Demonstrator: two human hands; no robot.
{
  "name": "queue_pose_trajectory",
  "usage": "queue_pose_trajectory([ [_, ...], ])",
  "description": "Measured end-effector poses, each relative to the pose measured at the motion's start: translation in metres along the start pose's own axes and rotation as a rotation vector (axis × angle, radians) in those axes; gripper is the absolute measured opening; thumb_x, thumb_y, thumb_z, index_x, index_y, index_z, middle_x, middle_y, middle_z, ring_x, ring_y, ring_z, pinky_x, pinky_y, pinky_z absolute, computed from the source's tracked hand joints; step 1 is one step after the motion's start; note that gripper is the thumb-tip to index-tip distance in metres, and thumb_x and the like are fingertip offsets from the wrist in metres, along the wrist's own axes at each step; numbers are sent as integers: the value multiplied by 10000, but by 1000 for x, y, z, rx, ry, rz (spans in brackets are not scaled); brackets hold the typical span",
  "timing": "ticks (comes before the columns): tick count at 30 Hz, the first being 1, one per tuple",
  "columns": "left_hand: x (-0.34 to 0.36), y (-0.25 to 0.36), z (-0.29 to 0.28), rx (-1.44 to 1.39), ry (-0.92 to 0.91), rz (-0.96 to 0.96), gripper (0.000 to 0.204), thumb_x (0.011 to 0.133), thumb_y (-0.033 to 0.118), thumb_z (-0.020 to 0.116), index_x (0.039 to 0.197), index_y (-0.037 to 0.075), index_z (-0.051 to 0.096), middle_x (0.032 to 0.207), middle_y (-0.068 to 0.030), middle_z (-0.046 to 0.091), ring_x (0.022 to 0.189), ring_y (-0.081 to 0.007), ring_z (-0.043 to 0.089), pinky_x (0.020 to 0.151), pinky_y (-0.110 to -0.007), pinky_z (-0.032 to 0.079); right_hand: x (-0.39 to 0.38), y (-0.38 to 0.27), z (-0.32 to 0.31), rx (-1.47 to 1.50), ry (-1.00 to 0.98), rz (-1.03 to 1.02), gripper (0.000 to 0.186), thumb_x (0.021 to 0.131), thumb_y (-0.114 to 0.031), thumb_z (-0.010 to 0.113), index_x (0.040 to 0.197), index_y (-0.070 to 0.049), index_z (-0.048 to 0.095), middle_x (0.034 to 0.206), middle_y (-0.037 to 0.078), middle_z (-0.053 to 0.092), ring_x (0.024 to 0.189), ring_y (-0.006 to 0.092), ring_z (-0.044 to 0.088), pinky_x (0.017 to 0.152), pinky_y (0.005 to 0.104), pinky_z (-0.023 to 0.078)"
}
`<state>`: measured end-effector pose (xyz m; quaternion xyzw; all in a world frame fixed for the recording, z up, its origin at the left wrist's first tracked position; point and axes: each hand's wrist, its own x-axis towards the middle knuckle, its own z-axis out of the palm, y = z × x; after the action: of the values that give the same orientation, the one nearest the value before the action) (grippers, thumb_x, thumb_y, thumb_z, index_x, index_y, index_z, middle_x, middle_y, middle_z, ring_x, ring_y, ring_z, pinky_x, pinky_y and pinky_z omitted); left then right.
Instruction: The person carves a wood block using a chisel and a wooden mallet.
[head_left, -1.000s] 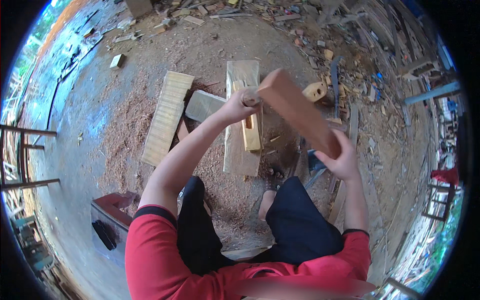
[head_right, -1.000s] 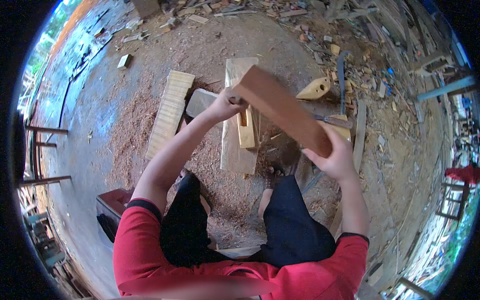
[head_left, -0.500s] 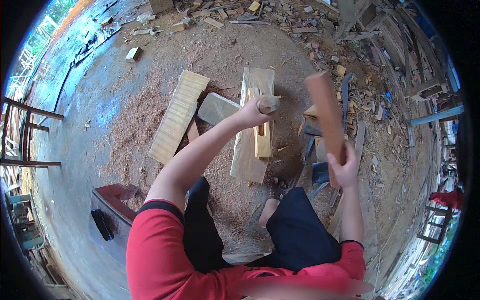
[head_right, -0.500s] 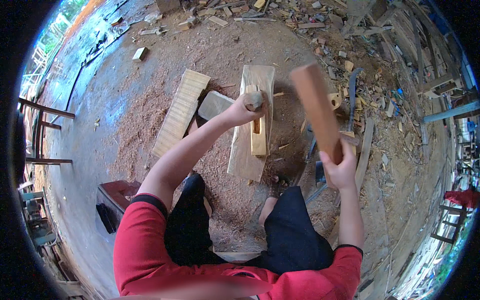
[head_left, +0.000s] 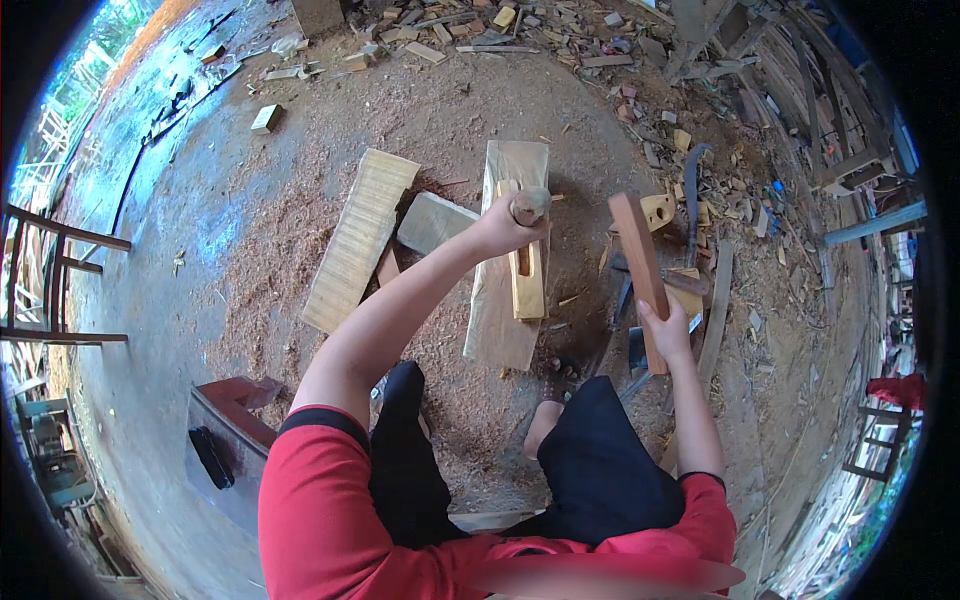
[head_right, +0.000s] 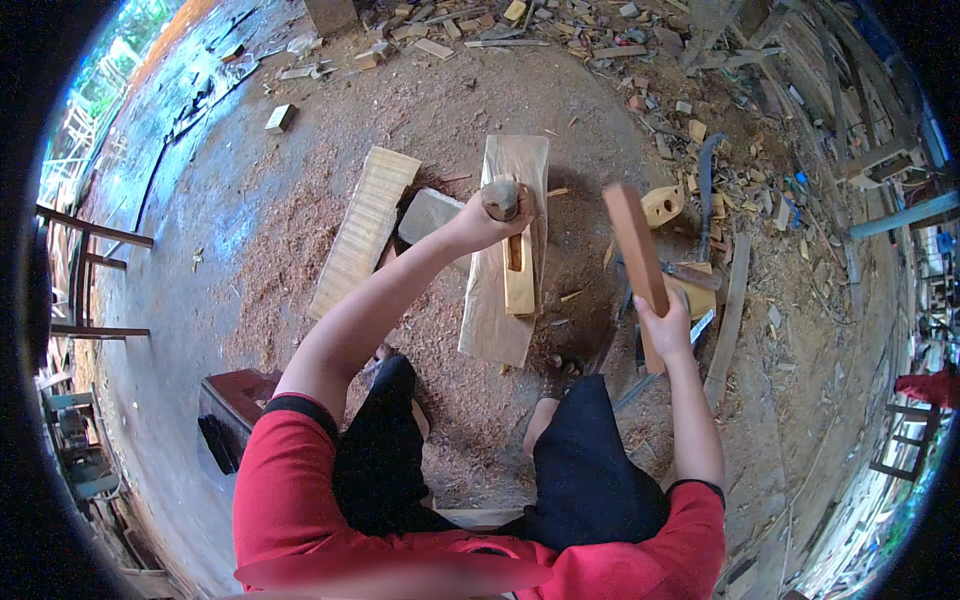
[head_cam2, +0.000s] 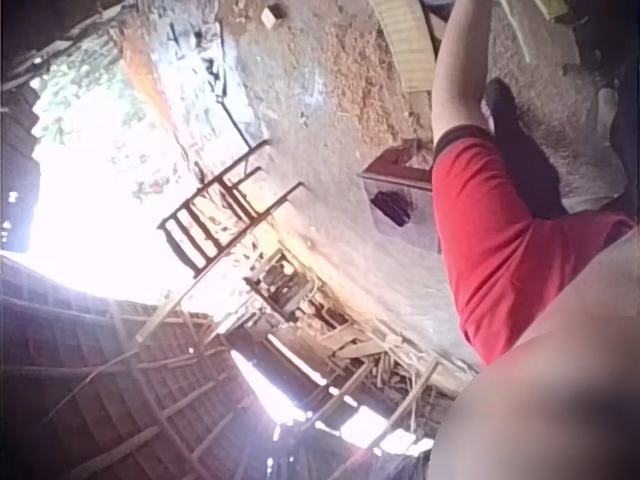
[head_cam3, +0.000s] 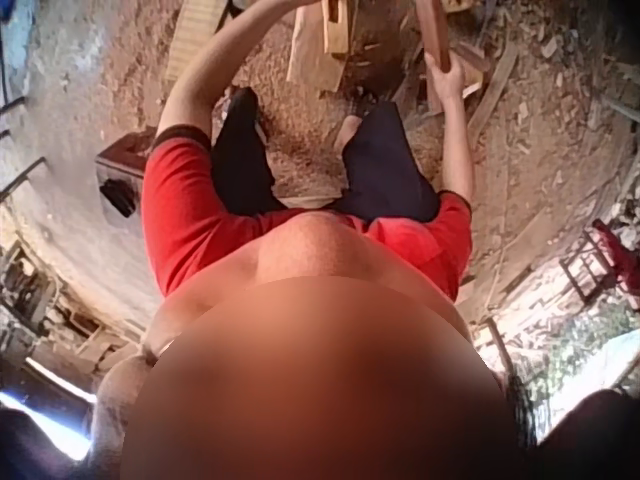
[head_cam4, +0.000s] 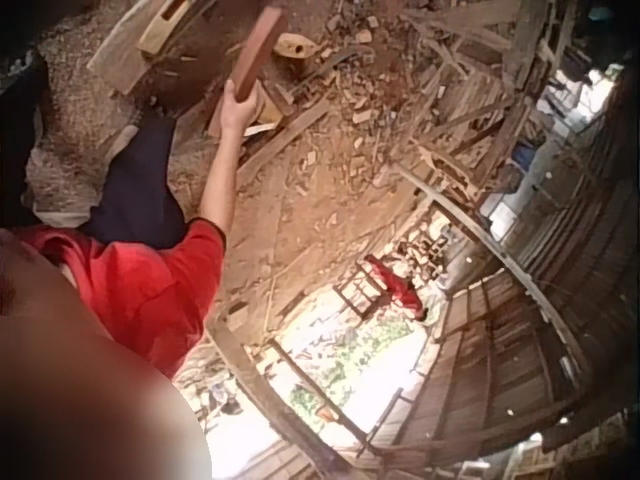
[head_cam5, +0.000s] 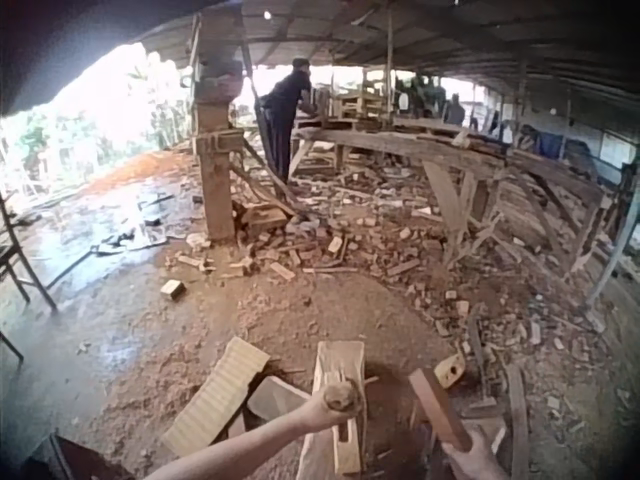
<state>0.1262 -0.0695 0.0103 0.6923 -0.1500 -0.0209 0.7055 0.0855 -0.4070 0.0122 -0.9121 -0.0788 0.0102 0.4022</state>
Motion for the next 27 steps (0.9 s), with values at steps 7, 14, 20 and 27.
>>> queue_pose_trajectory([
  [7, 3, 2, -4, 99, -29, -55, 209, 728, 114, 659, 878, 26, 544, 805, -24, 579, 760, -107, 526, 716, -273, 440, -33, 95, -9, -157, 179, 544, 495, 752, -396, 647, 965, 48, 595, 872, 176, 629, 844, 260, 605, 743, 342, 449],
  [14, 7, 12, -4, 109, 2, -37, 171, 757, 38, 645, 757, 66, 476, 717, 41, 484, 674, -53, 452, 598, -229, 403, -40, 136, -9, -368, 435, 762, 547, 719, -485, 633, 890, 30, 561, 893, 217, 610, 850, 345, 592, 745, 410, 457],
  [20, 10, 19, 1, 67, 34, -61, 166, 760, 35, 631, 727, 63, 471, 693, 38, 470, 649, -54, 430, 585, -236, 384, -40, 147, -11, -555, 329, 823, 581, 707, -475, 639, 1005, 6, 507, 996, 227, 583, 916, 357, 577, 765, 434, 465],
  [27, 13, 19, 0, 130, 56, -83, 164, 761, 48, 622, 718, 56, 465, 660, 40, 449, 629, -56, 409, 563, -236, 358, -50, 151, -3, -696, 119, 915, 552, 684, -442, 675, 1002, -28, 494, 960, 190, 599, 901, 340, 590, 736, 444, 490],
])
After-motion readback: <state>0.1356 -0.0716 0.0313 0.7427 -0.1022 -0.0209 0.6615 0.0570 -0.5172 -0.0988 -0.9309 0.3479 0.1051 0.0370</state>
